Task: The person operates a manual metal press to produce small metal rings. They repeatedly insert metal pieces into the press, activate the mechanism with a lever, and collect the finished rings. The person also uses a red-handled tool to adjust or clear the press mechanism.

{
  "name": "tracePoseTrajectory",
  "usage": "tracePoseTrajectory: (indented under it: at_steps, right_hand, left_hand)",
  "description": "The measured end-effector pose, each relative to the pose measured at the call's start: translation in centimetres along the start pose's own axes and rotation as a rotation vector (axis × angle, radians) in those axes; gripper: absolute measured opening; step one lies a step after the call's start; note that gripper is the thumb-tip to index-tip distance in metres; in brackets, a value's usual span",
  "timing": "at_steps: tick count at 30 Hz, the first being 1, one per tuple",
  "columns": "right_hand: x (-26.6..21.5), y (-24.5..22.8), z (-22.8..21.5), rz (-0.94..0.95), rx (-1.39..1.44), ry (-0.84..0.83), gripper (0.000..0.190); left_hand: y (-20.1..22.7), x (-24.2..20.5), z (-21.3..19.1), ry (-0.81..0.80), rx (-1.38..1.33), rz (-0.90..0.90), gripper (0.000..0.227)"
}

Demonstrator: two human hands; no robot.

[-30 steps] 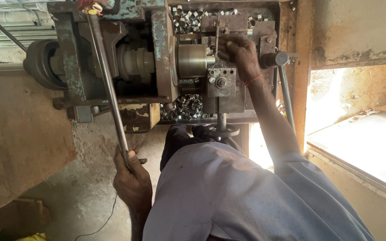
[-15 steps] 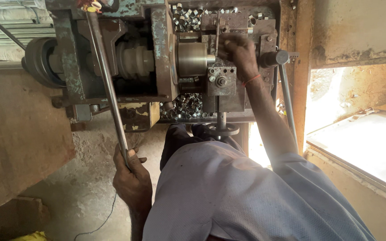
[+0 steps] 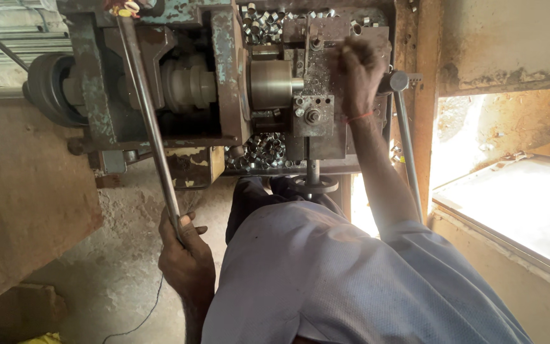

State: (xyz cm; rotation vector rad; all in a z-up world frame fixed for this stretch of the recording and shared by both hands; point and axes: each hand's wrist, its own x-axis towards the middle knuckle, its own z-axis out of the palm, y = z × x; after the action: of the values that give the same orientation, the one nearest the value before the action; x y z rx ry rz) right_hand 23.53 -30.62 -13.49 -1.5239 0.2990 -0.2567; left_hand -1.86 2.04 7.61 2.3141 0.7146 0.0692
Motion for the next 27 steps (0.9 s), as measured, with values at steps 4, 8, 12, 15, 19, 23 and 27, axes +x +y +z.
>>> tracePoseTrajectory:
  at_steps: [4,8,12,15,19,23,27]
  right_hand:
    - [4.7,1.6,-2.1,0.049,-0.257,0.274,0.034]
    - [8.4,3.1,-3.4,-0.232,-0.364,0.048,0.053]
    - [9.4,4.1,-1.0,0.302,-0.261,-0.186,0.067]
    - [6.7,5.6,-0.1,0.012,-0.656,-0.233,0.068]
    - [0.4,7.0,-1.5,-0.312,-0.91,-0.247,0.074]
    - [-3.5,6.9,-2.6,0.122,-0.803,-0.124,0.084]
    - [-6.2,5.5,-3.1,0.088,-0.789,-0.067,0.09]
  left_hand:
    - [0.5,-0.1,-0.1,-0.008,-0.031,0.005,0.043]
    - [0.8,-0.2,-0.3,-0.022,-0.044,0.027,0.044]
    - [1.0,-0.4,-0.3,-0.025,-0.043,0.024,0.044]
    - [1.0,-0.4,-0.4,-0.034,-0.036,0.006,0.045]
    - [1.0,-0.3,-0.1,-0.026,-0.051,0.019,0.045]
    - [0.9,-0.4,-0.1,-0.03,-0.049,0.027,0.045]
    - [0.7,-0.4,0.1,-0.017,-0.05,0.066,0.046]
